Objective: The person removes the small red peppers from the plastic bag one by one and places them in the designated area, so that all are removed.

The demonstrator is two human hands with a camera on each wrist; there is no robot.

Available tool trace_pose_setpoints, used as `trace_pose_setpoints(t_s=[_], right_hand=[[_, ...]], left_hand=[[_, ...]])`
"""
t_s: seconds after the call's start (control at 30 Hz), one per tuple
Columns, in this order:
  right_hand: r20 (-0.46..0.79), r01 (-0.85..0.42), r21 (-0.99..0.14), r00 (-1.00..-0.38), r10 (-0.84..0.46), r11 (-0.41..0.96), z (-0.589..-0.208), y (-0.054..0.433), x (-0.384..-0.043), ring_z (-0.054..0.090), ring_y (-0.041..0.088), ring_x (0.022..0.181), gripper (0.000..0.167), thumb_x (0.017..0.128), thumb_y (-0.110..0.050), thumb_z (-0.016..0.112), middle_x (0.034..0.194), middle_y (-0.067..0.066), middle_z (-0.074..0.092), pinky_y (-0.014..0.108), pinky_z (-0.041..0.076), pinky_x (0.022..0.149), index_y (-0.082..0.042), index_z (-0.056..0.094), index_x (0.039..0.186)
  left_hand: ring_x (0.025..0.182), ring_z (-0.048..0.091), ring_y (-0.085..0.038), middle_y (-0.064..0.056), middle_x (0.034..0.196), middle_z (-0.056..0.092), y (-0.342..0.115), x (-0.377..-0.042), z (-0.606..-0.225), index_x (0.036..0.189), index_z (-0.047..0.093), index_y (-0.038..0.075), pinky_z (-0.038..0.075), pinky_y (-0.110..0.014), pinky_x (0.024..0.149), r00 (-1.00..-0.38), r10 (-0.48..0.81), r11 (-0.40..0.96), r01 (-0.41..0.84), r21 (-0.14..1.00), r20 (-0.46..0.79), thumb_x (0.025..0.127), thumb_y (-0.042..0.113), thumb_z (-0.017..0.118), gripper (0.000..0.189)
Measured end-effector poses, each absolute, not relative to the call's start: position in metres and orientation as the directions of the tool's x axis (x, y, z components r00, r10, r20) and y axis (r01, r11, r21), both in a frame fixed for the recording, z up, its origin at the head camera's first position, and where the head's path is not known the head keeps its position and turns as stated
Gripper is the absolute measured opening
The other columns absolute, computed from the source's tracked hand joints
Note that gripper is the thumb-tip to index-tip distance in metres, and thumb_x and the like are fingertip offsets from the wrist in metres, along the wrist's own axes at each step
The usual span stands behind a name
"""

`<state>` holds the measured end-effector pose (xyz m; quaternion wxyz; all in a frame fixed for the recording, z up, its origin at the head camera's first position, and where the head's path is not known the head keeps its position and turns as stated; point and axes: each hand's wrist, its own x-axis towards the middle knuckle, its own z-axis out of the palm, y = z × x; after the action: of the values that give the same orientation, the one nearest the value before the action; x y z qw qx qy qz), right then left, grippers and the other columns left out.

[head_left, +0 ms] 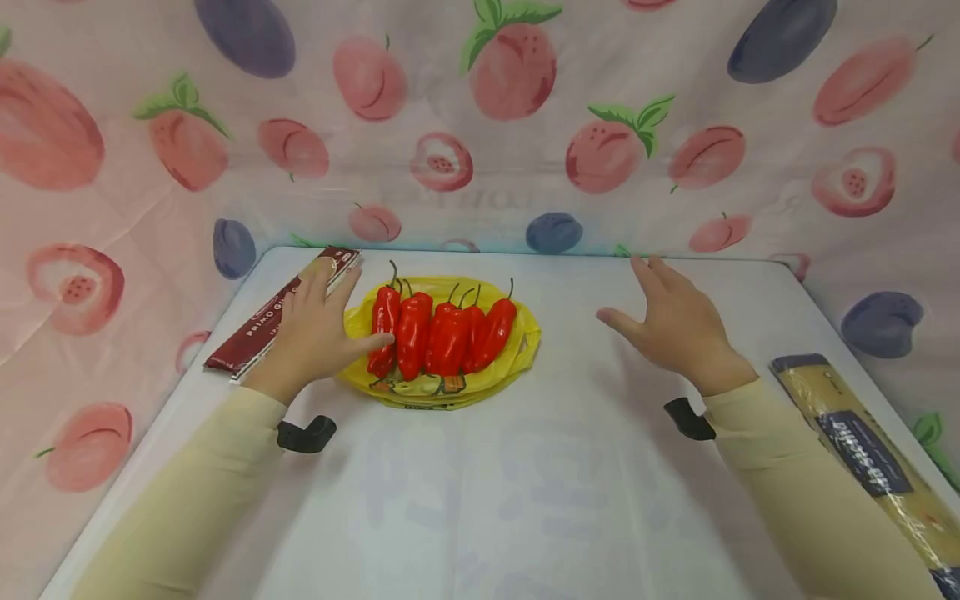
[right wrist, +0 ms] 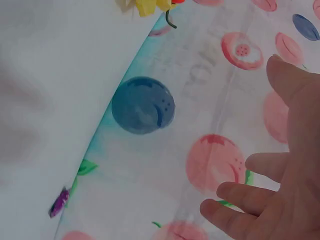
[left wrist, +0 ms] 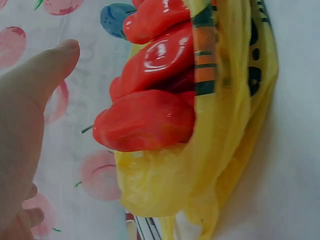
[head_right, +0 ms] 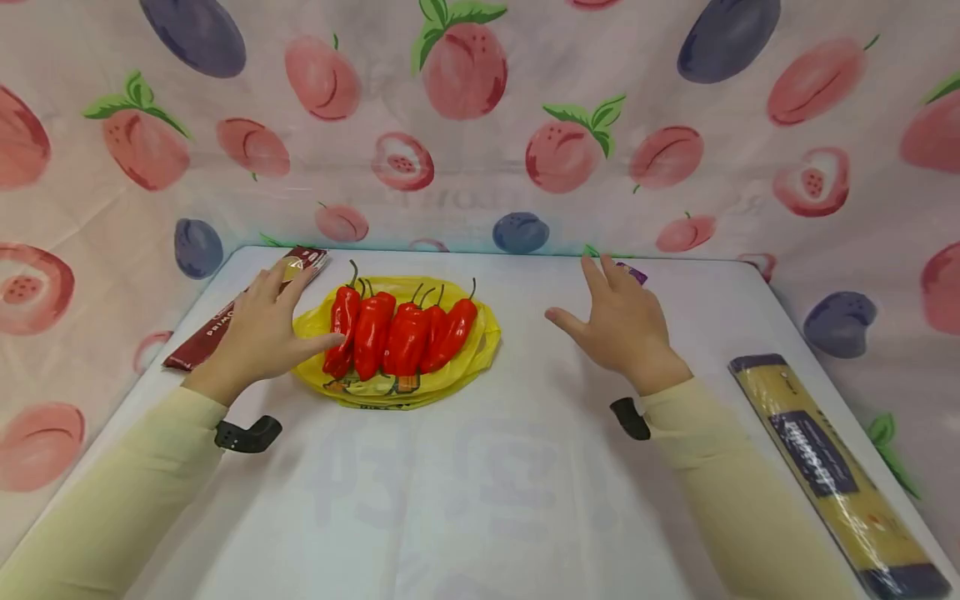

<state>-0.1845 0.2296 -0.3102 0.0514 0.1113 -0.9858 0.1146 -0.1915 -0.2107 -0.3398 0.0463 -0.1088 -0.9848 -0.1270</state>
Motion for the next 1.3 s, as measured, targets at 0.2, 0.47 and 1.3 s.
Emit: trace_pose_setpoints(t_s=[0.2,0.47,1.3], right_hand=[[0.106,-0.246,-0.349,-0.969,-0.222,0.904,-0.323,0.212,-0.187,0.026,0.047,0.143,0.092,0.094,-0.057,0.06,0.157,0.029,0.027,0.067,0.026,0.11,0.0,0.024,0.157],[0.084,-0.275,-0.462,-0.96,-0.267,0.843,-0.345,0.181,-0.192,0.029,0.043,0.143,0.087,0.092,-0.047,0.068,0.156,0.025,0.032,0.062,0.028,0.112,-0.005,0.028,0.157],[-0.004,-0.263,-0.665,-0.934,-0.356,0.699,-0.381,0.125,-0.197,0.052,0.032,0.117,0.08,0.091,-0.042,0.071,0.142,0.016,0.051,0.05,0.051,0.096,-0.011,0.037,0.155]], left_hand=[[0.145,0.014,-0.053,-0.026,0.163,0.006,-0.211,-0.188,-0.351,0.161,0.021,0.015,0.023,-0.076,0.104,-0.983,0.172,0.916,0.182,0.359,0.06,0.081,0.058,0.074,0.105],[0.145,0.016,-0.05,-0.026,0.161,0.016,-0.214,-0.185,-0.369,0.158,0.029,0.014,0.028,-0.075,0.103,-0.984,0.175,0.877,0.158,0.453,0.004,0.08,0.056,0.077,0.101],[0.146,0.02,-0.047,-0.02,0.161,0.024,-0.238,-0.18,-0.414,0.159,0.027,0.02,0.021,-0.072,0.109,-0.976,0.153,0.71,0.0,0.704,-0.154,0.082,0.055,0.077,0.099]])
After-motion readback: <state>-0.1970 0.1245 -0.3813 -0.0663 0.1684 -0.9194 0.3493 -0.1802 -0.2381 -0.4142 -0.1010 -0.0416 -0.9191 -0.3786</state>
